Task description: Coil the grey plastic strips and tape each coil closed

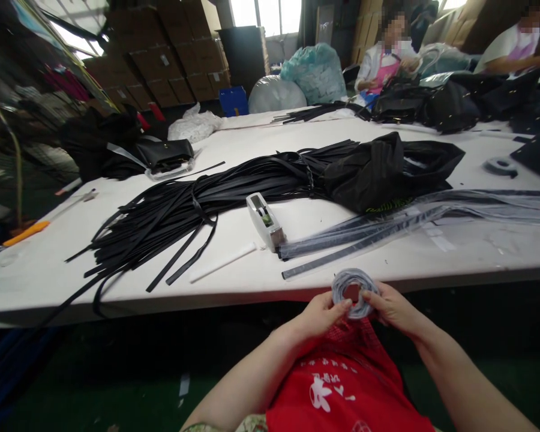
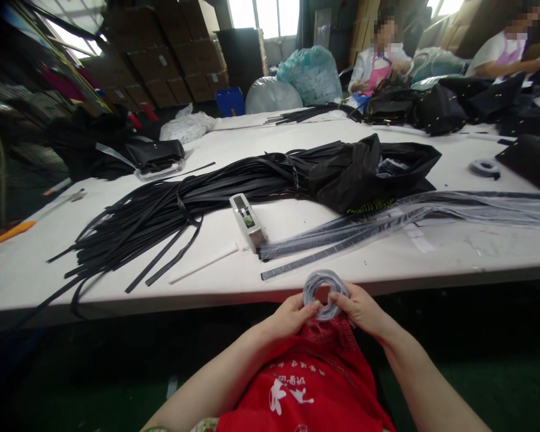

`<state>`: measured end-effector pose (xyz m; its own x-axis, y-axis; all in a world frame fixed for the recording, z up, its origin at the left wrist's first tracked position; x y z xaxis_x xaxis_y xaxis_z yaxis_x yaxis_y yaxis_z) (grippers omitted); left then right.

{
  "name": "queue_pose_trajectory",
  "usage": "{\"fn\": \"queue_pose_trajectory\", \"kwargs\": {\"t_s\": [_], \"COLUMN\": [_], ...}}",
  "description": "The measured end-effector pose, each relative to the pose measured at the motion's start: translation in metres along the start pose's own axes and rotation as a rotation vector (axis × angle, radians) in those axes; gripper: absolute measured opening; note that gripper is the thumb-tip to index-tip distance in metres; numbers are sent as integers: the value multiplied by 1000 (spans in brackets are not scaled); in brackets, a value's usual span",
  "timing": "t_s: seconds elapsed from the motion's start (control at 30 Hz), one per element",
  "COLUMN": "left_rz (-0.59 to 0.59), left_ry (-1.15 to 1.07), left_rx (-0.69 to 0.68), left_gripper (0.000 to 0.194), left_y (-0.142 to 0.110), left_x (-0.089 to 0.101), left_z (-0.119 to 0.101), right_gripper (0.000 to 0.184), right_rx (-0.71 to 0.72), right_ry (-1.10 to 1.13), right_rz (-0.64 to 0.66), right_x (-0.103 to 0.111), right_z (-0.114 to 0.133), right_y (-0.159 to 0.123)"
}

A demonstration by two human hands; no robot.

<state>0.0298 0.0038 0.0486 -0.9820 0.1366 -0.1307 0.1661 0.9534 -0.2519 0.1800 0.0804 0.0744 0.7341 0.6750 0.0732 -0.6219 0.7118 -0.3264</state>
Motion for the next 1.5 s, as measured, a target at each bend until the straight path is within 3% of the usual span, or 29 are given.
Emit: {"fn": "queue_pose_trajectory", "kwargs": {"t_s": [0.1,0.17,0.23,0.3,0.4,0.63,0.8,0.97,1.07,1.17,1.27,1.37,1.43,1.5], "left_rz": [-132,-116,-39,-12,-92,-173,-149,-120,-133,-200,-287,-315,-312,-307], "left_ry": [381,521,592,614,570,339,281,476,608,580,454,387,391,405], "left_rx": [-118,-136,-121,-75,-15,-12,-17,-90,-13,104,109,77,70,92], "left_gripper": [60,60,57,53,47,42,41,33,28,24,24,25,24,23], "left_y": [-2,-5,-8,-14,-27,-70,-88,-87,-89,-97,-108,-114,-115,-116], "left_x": [12,13,7,1,0,20,41,45,45,49,55,56,54,52], "left_z": [-17,-27,-29,-23,-5,26,22,-1,0,15,26,27,22,16], "right_gripper": [43,36,32,30,32,43,40,36,34,29,23,33,32,30], "right_rx": [-9,-49,-61,-38,-7,-53,-95,-98,-52,-38,114,311,333,296], "right_ry": [-237,-358,-422,-454,-457,-516,-433,-408,-489,-637,-667,-567,-521,-494], "right_rz": [302,462,540,568,571,511,555,608,663,704,516,143,-61,-123], "right_x": [-6,-15,-26,-38,-51,-73,-90,-102,-110,-110,-104,-95,-95,-104], "right_z": [5,5,4,2,-7,-32,-31,-22,-21,-11,33,92,116,124], "right_y": [-1,-4,-6,-7,-10,-19,-12,2,9,25,64,124,165,200]}}
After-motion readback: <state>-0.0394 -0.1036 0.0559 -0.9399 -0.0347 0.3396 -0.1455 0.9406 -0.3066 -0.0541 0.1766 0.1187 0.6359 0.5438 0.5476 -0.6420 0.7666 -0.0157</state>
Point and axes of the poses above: each hand's wrist, its own y-axis towards the middle knuckle, its own x-axis out of the back of the hand, z = x × y, the point moved 4 cm from there along y, towards the middle knuckle
